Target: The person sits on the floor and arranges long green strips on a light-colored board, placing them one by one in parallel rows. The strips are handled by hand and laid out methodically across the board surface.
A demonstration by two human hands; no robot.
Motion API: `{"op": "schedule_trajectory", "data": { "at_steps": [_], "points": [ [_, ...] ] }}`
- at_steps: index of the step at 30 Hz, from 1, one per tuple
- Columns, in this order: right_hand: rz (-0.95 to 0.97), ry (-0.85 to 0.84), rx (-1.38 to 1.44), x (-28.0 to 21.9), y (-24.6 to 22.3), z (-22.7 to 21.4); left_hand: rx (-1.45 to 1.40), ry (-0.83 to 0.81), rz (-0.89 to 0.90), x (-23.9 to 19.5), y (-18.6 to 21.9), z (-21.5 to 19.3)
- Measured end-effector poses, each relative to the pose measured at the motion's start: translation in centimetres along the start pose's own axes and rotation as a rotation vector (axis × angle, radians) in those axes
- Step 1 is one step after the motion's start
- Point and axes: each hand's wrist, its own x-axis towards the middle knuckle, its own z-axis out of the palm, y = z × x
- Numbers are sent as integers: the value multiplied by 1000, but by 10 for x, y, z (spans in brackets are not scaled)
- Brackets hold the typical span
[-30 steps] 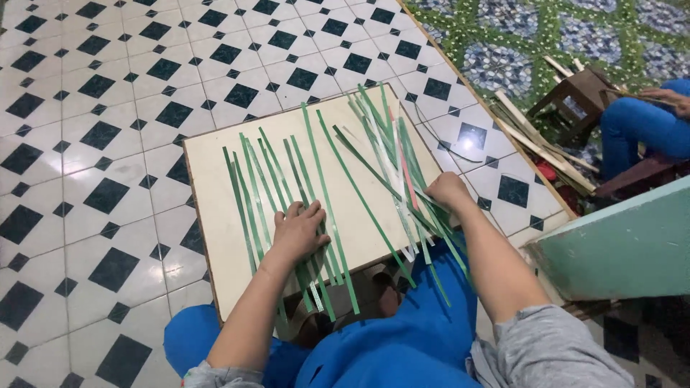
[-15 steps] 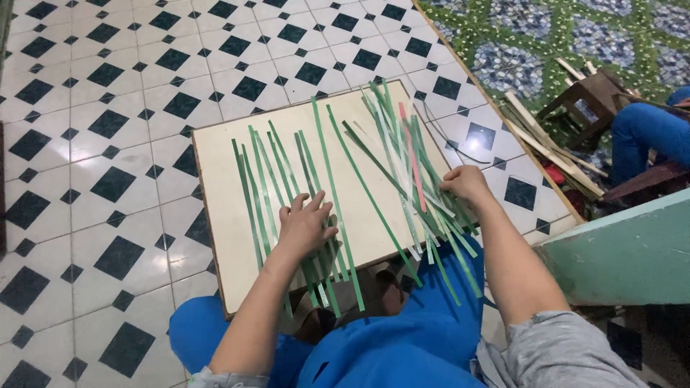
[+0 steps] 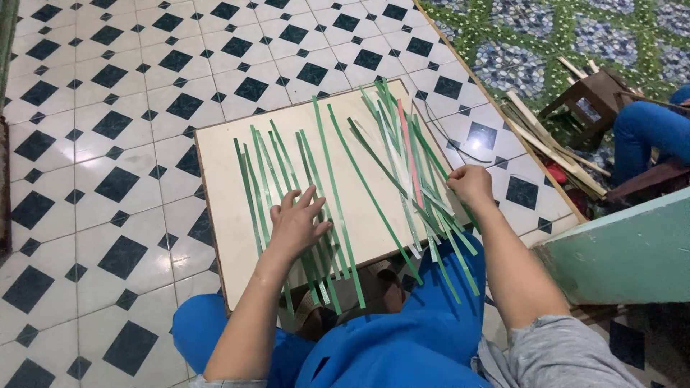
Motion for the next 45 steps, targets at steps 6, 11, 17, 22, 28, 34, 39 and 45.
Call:
{"op": "schedule_trajectory", "data": {
  "at_steps": [6,11,17,22,28,34,39,45],
  "points": [
    [-40,109,-24,17,23,9,-6,40,0,0,-6,4],
    [49,102,252,-4,-7,-18,-33,37,-10,-5,-6,-3],
    [158,-287,506,-119,-130,-40,-22,30,-23,-2,-1,7],
    [169,-519,627,-140,-116,45,75,-51,69,8,11,27],
    [178,-506,630,-140,-111,70,98,-69,145,25,19,36],
    [90,-508,479,-148,-127,52,122,-134,168,37,22,37],
    [-205,-425,72,-144,-140,44,91,-170,106,28,28,25],
    [-412,-516,-151,-135,-150,56,163,-193,71,29,18,29]
  ]
}}
